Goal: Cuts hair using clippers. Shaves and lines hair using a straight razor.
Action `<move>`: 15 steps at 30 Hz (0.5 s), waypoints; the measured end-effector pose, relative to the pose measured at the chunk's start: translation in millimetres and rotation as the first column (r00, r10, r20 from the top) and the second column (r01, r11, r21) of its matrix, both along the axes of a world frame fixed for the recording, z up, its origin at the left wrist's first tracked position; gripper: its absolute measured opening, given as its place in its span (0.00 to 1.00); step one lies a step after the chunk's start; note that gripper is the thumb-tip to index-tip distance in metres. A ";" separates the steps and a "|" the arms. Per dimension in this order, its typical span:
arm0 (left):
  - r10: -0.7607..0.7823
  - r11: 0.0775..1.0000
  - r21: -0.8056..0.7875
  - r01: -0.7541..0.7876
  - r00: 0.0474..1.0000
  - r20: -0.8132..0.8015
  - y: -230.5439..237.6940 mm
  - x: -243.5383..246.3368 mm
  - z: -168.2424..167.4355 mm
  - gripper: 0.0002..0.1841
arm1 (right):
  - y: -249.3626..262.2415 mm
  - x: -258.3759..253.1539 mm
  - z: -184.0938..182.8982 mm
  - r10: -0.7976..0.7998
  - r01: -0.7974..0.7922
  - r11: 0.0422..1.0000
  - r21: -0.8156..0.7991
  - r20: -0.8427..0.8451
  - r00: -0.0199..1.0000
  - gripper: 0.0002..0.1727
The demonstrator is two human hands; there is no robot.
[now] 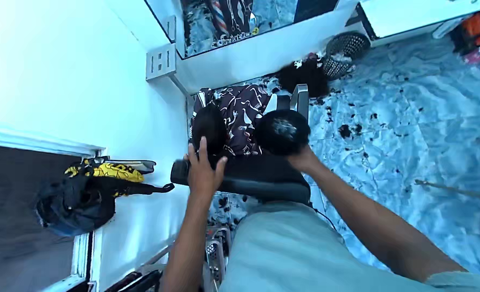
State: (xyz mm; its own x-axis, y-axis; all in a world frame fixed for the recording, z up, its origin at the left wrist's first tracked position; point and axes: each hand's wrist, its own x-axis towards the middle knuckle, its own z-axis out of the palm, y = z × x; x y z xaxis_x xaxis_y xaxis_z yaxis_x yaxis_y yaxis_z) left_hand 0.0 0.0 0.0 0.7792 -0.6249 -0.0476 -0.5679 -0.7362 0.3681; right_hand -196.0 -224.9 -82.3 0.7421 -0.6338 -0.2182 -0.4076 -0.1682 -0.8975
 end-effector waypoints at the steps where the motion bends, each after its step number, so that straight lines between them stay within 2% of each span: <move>1: 0.013 0.992 0.124 -0.015 1.000 0.015 -21.9 20.3 -11.1 0.53 | -18.5 9.9 -22.9 0.001 -0.001 1.000 0.002 -0.030 1.000 0.26; 3: 0.060 0.947 0.316 -0.053 0.998 -0.011 -59.3 54.0 -32.7 0.58 | -40.5 31.2 -54.9 0.044 -0.045 0.999 -0.007 -0.076 0.996 0.29; 5: 0.049 0.930 0.366 -0.042 0.999 -0.009 -76.4 77.6 -48.8 0.59 | -49.3 51.7 -70.8 0.142 -0.137 0.989 0.053 -0.101 0.985 0.35; 8: -0.060 0.960 0.273 0.064 0.998 -0.023 -78.9 107.0 -59.5 0.58 | -52.3 79.0 -94.9 0.276 -0.272 0.958 0.092 -0.041 0.960 0.32; 12: -0.132 0.961 0.223 0.164 0.980 -0.150 -82.6 161.9 -56.5 0.60 | -60.5 136.8 -121.4 0.398 -0.401 0.915 0.037 0.081 0.914 0.26; 15: -0.179 0.952 0.196 0.234 0.948 -0.262 -81.0 202.5 -55.7 0.60 | -71.2 190.4 -131.0 0.458 -0.460 0.888 -0.003 0.090 0.884 0.23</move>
State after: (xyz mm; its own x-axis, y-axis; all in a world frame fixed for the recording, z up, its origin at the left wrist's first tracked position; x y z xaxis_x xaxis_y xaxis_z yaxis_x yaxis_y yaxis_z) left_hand 202.5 -81.0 -55.7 0.5827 -0.7226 -0.3718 -0.6313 -0.6906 0.3528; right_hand -5.7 -296.1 -213.3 0.9653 -0.2143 -0.1490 -0.2105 -0.3015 -0.9299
